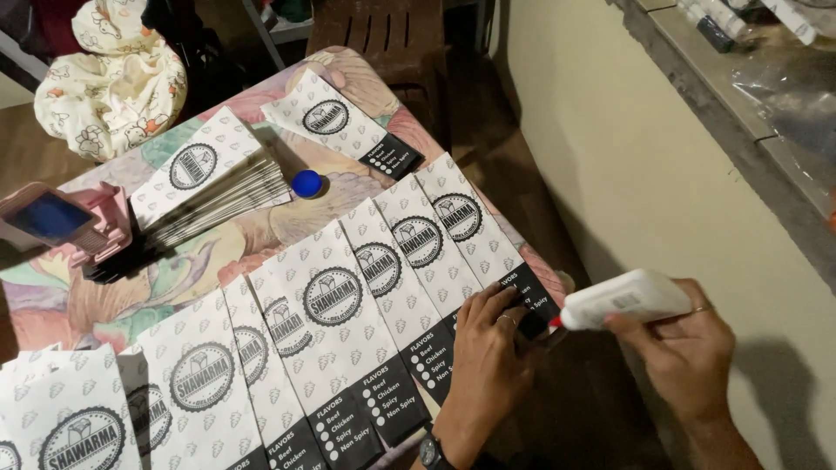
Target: Organizing and applying glue to paper food sleeves on a table.
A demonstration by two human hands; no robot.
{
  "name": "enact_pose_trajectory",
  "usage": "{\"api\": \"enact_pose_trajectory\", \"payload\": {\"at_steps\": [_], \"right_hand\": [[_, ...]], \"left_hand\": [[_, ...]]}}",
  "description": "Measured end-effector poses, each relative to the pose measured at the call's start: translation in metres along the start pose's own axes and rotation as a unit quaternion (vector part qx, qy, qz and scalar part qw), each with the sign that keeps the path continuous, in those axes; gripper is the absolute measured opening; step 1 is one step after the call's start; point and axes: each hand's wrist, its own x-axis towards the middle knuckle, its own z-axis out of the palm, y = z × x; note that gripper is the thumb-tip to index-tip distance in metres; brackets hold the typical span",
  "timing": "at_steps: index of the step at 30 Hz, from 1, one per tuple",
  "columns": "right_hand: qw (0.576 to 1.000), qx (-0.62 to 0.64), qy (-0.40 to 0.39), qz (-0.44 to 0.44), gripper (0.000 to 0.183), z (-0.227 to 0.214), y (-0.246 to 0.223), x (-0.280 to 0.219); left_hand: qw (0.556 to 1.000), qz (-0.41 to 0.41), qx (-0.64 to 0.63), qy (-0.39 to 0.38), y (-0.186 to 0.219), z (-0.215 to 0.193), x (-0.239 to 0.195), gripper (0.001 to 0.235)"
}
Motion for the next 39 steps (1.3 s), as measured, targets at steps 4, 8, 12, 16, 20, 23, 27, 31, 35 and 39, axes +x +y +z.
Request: {"api": "enact_pose_trajectory", "payload": {"at_steps": [4,8,12,16,20,23,27,31,35,39], "right_hand": [[1.0,0.016,0.016,0.014,0.046,-0.004,0.002,0.006],[1.0,0.028,-0.001,0.012,0.046,0.005,0.007,-0.01],[0.999,-0.048,-0.004,0.003,0.043,0.007,0.001,-0.012],[0.999,0.021,0.022,0.013,0.048,-0.001,0.002,0.003],[0.999,0.043,0.018,0.008,0.046,0.003,0.004,-0.005],[1.0,0.013,-0.002,0.013,0.046,0.008,0.005,-0.016],[0.999,0.031,0.002,0.009,0.049,0.004,0.012,-0.01],[0.999,-0.004,0.039,-0.023,0.045,-0.009,0.015,0.004],[0.994,0.05,0.075,-0.062,0.049,-0.017,0.024,0.004],[0.996,0.055,0.054,-0.053,0.047,-0.01,0.018,-0.002]], "left_hand": [[1.0,0.007,-0.007,0.007,0.002,-0.003,0.0,0.053],[1.0,0.002,0.001,-0.006,0.005,-0.004,0.001,0.053],[1.0,0.001,0.006,0.001,0.001,-0.001,0.0,0.054],[1.0,-0.017,0.002,0.011,0.003,0.001,0.0,0.042],[1.0,-0.004,0.011,0.008,0.002,0.001,0.001,0.043],[1.0,0.004,0.018,0.008,0.0,0.003,0.0,0.049],[0.999,0.006,0.031,0.007,0.006,0.0,0.001,0.049],[0.999,0.01,0.033,0.035,0.007,0.005,0.001,0.041],[0.998,-0.001,0.044,0.05,0.01,0.006,0.002,0.03],[0.997,-0.017,0.034,0.07,0.012,0.008,0.007,0.035]]}}
